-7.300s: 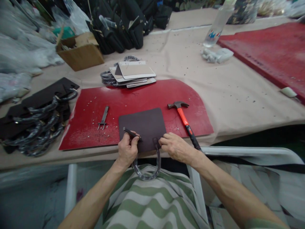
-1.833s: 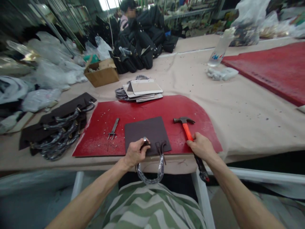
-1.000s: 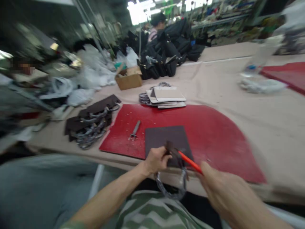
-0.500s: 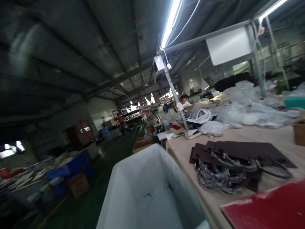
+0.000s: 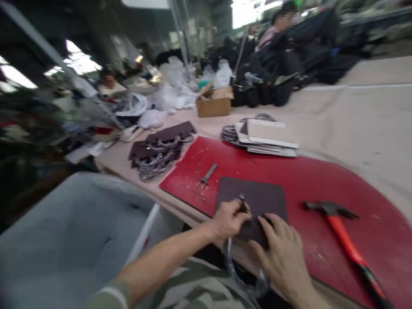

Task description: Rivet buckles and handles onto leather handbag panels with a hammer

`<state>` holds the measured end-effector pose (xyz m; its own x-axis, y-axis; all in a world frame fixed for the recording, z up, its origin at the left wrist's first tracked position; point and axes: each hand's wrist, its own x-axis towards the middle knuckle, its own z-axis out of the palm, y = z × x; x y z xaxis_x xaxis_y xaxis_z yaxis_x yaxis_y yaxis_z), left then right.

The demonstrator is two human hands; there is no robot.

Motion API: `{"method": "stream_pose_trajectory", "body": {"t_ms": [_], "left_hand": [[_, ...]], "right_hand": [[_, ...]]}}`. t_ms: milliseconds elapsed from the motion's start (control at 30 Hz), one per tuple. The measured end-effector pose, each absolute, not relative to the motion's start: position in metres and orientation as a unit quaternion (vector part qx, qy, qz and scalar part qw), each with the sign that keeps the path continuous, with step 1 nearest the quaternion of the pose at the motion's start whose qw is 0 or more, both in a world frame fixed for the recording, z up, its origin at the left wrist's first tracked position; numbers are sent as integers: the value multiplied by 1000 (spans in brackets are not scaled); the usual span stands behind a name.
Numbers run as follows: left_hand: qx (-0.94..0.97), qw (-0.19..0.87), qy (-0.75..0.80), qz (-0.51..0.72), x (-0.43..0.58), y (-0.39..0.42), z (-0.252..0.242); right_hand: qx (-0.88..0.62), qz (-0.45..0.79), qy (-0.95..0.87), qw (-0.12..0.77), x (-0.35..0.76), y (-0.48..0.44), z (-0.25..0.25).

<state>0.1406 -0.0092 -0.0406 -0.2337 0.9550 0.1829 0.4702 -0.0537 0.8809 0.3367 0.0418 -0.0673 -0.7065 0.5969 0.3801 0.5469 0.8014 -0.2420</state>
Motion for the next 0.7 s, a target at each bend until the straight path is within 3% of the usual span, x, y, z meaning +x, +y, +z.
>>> {"method": "stream_pose_trajectory", "body": {"t_ms": [100, 200, 533, 700], "left_hand": [[452, 302, 639, 545, 118, -2, -44], [405, 288, 687, 531, 61, -1, -35], [419, 70, 902, 82, -38, -20, -14], [455, 15, 890, -6, -28, -20, -14]], "right_hand": [[-344, 67, -918, 183, 340, 34, -63], [-373, 81, -908, 174, 326, 31, -58], [-401, 109, -894, 170, 321, 22, -52], [-389, 81, -895, 202, 325, 29, -65]]}}
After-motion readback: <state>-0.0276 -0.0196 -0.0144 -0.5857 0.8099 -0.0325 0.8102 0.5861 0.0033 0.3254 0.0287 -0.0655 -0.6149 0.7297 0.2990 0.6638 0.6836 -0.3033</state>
